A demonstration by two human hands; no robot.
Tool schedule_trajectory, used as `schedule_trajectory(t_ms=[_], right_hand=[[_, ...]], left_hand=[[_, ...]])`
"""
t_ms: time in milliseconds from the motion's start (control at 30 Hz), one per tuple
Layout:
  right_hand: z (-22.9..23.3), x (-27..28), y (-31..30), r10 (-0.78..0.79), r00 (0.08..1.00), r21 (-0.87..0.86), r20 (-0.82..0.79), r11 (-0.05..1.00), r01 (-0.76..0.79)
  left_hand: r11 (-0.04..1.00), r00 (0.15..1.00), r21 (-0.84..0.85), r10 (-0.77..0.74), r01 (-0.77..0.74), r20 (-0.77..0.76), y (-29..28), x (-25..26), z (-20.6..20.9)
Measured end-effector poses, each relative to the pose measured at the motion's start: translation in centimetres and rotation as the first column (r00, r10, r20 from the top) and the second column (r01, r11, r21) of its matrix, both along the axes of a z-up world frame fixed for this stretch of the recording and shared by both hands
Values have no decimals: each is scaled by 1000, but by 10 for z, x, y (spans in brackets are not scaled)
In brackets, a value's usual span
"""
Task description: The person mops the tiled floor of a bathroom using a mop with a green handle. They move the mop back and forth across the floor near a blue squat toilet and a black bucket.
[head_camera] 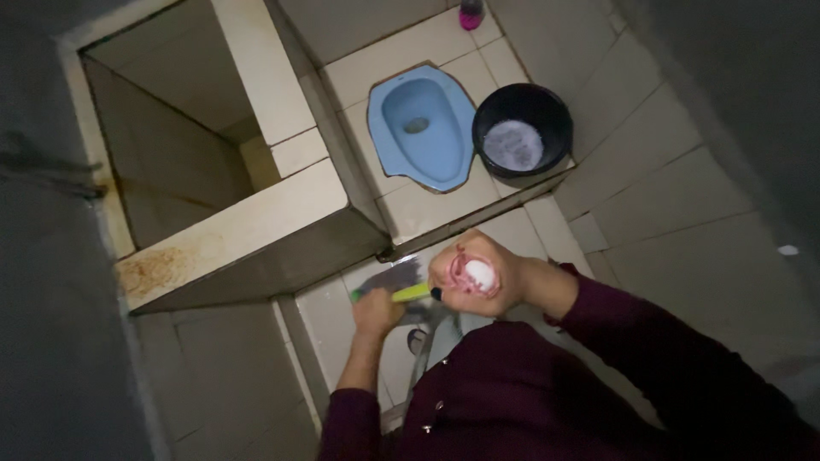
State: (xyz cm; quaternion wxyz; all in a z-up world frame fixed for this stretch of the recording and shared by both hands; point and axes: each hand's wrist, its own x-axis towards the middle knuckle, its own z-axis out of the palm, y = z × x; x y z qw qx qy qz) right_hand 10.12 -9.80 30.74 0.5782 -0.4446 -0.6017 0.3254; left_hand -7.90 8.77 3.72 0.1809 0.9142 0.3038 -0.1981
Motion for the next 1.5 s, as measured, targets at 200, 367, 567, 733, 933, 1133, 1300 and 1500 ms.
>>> schedule_trajectory(t_ms=[200,367,567,733,933,1133,1300,1500], right_hand=[[-15,9,-12,41,944,-25,-326,998,-52],[-18,18,-28,0,916,10,-401,1000,4],[-26,20,-60,-186,948,-131,-257,979,156],[1,34,-67,-336,935,-251,-112,920,301],[60,22,-54,-485,843,-91,232,852,515],[131,12,-37,-238,905,-271,353,900,343],[146,3,-28,-148,911,-287,384,919,271],[88,-5,-13,-297,885,17,359,950,312]], left_hand=[[995,998,93,39,-44,46,26,-23,42],[993,966,105,19,-48,259,16,-25,27],[997,953,-16,-72,81,295,-29,18,-39],[967,998,-248,-60,67,37,-72,91,-17],[914,942,-281,-226,293,247,-123,159,21],[835,890,-410,-188,367,415,-167,162,14],[835,893,-428,-154,347,424,-160,126,1],[885,910,-365,-134,288,393,-129,112,-10]])
